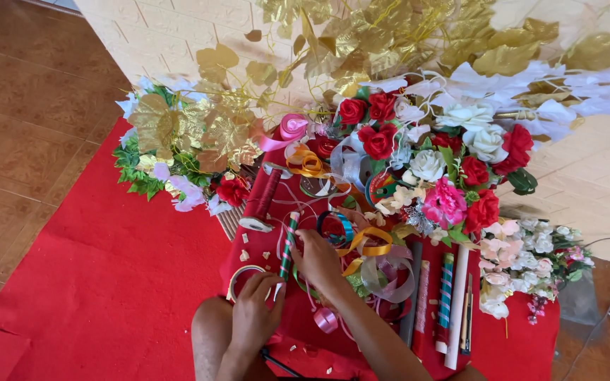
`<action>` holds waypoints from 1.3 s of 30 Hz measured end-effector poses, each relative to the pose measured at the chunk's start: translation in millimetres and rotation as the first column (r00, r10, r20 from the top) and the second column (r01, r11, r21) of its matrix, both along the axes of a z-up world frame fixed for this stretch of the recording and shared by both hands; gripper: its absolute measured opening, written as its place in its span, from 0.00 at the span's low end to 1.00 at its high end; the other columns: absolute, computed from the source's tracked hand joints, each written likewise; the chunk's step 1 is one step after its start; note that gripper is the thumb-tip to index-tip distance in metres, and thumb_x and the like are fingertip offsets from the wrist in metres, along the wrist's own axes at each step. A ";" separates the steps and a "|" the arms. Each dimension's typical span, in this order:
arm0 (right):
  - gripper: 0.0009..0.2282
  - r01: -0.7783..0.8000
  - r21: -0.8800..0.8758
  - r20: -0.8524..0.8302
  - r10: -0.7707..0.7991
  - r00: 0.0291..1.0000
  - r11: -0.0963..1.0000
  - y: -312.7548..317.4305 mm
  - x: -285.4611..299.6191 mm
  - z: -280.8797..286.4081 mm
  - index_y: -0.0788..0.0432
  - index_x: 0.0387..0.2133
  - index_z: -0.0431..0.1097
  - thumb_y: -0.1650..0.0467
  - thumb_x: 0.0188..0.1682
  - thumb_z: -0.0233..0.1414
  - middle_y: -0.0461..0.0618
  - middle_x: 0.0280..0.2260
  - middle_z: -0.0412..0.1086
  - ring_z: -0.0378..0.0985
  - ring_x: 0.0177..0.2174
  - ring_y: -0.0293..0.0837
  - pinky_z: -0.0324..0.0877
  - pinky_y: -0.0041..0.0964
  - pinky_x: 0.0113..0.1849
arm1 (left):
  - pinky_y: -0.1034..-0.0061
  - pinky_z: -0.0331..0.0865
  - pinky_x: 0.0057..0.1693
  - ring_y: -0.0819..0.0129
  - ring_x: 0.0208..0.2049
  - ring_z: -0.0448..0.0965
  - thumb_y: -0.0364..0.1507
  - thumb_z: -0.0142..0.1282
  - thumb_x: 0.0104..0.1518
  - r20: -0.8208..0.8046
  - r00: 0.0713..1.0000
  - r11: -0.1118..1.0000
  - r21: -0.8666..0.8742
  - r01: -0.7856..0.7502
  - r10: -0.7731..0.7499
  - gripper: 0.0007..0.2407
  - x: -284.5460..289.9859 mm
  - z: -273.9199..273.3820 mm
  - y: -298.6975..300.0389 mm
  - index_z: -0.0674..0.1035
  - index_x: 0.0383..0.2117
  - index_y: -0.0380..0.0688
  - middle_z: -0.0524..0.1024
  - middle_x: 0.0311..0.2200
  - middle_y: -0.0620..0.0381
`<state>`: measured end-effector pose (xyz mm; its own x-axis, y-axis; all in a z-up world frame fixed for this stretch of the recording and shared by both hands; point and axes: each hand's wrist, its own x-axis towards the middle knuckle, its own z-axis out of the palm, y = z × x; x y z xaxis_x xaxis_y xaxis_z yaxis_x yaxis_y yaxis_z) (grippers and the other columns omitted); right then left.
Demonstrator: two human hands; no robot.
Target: The person wraps ribbon and tape around the base of floral stems and rods to prepare them for an arrangement.
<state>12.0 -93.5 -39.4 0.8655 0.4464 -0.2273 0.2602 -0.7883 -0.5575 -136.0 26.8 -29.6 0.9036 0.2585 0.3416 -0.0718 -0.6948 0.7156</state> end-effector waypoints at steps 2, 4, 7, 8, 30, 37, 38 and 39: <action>0.17 0.039 0.015 -0.055 -0.038 0.998 0.999 6.1 5.3 3.8 0.58 0.56 0.67 0.64 0.57 0.51 0.51 0.46 0.75 0.81 0.42 0.50 0.78 0.46 0.40 | 0.68 0.80 0.42 0.62 0.41 0.82 0.27 0.59 0.59 -0.003 1.000 1.000 -0.022 -0.006 0.006 0.05 -4.0 -6.4 -1.2 0.83 0.38 0.45 0.80 0.39 0.57; 0.16 0.079 0.028 -0.113 -0.075 0.991 0.997 8.9 12.3 -1.1 0.58 0.55 0.67 0.66 0.56 0.52 0.50 0.46 0.75 0.80 0.45 0.49 0.78 0.44 0.41 | 0.69 0.81 0.41 0.63 0.41 0.82 0.27 0.59 0.58 -0.008 1.000 0.999 -0.044 -0.012 0.012 0.05 -5.7 -11.0 -0.1 0.83 0.38 0.46 0.79 0.39 0.58; 0.13 0.120 0.094 -0.146 -0.105 0.984 0.988 4.5 23.8 -17.6 0.58 0.51 0.70 0.68 0.54 0.55 0.48 0.39 0.80 0.84 0.29 0.46 0.78 0.42 0.27 | 0.69 0.79 0.40 0.64 0.38 0.82 0.30 0.59 0.60 -0.011 1.000 0.998 0.064 -0.024 0.025 0.04 -1.3 -18.9 3.7 0.82 0.37 0.47 0.80 0.36 0.59; 0.11 0.117 0.116 -0.160 -0.098 0.982 0.986 2.1 26.2 -20.9 0.57 0.49 0.71 0.69 0.54 0.55 0.49 0.39 0.80 0.84 0.30 0.47 0.79 0.42 0.28 | 0.66 0.79 0.42 0.61 0.40 0.82 0.30 0.58 0.60 -0.057 0.998 0.998 0.063 -0.023 0.027 0.06 2.2 -24.4 5.1 0.82 0.39 0.46 0.80 0.38 0.57; 0.11 -0.170 -0.276 0.302 0.254 0.919 0.946 23.7 119.3 -58.5 0.65 0.46 0.72 0.80 0.50 0.50 0.58 0.45 0.73 0.81 0.29 0.58 0.77 0.53 0.26 | 0.64 0.81 0.43 0.59 0.38 0.83 0.31 0.69 0.51 -0.321 0.939 0.959 0.284 -0.027 0.121 0.18 38.3 -59.7 -14.2 0.77 0.47 0.47 0.79 0.39 0.56; 0.06 -0.106 -0.131 0.304 0.142 0.942 0.986 2.2 124.1 -6.8 0.53 0.27 0.70 0.72 0.55 0.52 0.45 0.31 0.72 0.77 0.29 0.47 0.74 0.45 0.26 | 0.62 0.76 0.42 0.61 0.38 0.82 0.37 0.65 0.55 -0.272 0.949 0.925 0.377 -0.049 0.161 0.14 36.4 -55.3 -11.0 0.78 0.45 0.50 0.80 0.39 0.59; 0.03 -0.077 -0.064 0.333 0.094 0.938 0.995 -2.1 123.0 11.7 0.52 0.31 0.72 0.70 0.54 0.53 0.45 0.35 0.75 0.78 0.28 0.44 0.72 0.40 0.24 | 0.63 0.76 0.42 0.61 0.39 0.82 0.36 0.62 0.57 -0.201 0.969 0.931 0.360 -0.064 0.145 0.12 35.3 -52.8 -10.6 0.80 0.44 0.49 0.81 0.39 0.59; 0.02 -0.049 0.004 0.359 0.044 0.932 0.999 -6.8 121.8 30.6 0.51 0.35 0.75 0.69 0.54 0.55 0.44 0.39 0.77 0.80 0.27 0.41 0.71 0.35 0.22 | 0.63 0.76 0.42 0.61 0.39 0.83 0.35 0.60 0.59 -0.128 0.983 0.936 0.343 -0.078 0.129 0.10 34.0 -50.0 -10.5 0.81 0.44 0.48 0.82 0.40 0.58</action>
